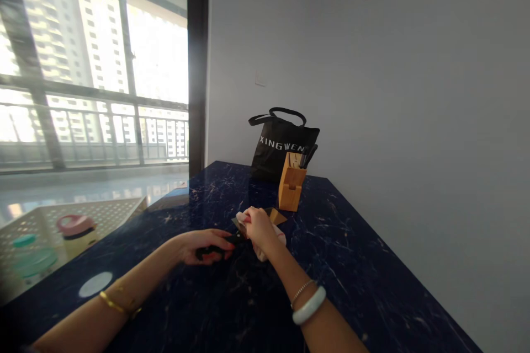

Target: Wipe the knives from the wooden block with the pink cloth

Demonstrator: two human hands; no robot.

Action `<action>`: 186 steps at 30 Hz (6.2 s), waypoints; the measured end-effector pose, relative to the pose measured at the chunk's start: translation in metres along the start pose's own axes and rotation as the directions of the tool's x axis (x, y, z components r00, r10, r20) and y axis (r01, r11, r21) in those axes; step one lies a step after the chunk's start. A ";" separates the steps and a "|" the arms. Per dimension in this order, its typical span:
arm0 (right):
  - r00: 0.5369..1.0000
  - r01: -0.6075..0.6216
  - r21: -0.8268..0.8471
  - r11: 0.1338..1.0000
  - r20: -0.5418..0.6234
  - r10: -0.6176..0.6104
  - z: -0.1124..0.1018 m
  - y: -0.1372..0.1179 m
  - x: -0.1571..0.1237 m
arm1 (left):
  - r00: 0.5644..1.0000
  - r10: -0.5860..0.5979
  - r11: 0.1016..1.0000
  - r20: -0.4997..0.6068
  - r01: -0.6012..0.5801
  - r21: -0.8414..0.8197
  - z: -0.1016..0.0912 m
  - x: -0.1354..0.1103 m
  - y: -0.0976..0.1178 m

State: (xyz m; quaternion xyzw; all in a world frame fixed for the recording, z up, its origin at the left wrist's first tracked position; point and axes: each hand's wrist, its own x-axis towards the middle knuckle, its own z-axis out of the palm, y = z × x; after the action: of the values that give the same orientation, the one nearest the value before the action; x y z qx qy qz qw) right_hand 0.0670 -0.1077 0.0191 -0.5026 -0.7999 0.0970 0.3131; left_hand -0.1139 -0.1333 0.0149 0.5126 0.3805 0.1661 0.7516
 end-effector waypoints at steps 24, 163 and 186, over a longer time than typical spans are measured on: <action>0.986 0.083 0.021 0.996 -0.145 -0.079 0.015 -0.001 0.015 | 0.979 0.190 0.847 -0.074 -0.125 0.517 -0.004 -0.005 0.000; 0.976 0.105 -0.253 0.962 0.213 -0.051 0.023 -0.036 0.051 | 0.999 0.036 0.958 -0.035 -0.025 0.284 -0.037 -0.016 0.001; 0.971 0.056 -0.226 0.972 0.240 -0.001 0.007 -0.049 0.010 | 0.989 0.145 0.928 0.008 -0.139 0.346 -0.040 -0.015 -0.003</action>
State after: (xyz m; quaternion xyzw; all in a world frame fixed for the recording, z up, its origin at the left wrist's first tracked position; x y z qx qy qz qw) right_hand 0.0237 -0.1210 0.0409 -0.5088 -0.8447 0.0583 0.1555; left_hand -0.1544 -0.1184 0.0111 0.6611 0.3724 0.1554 0.6326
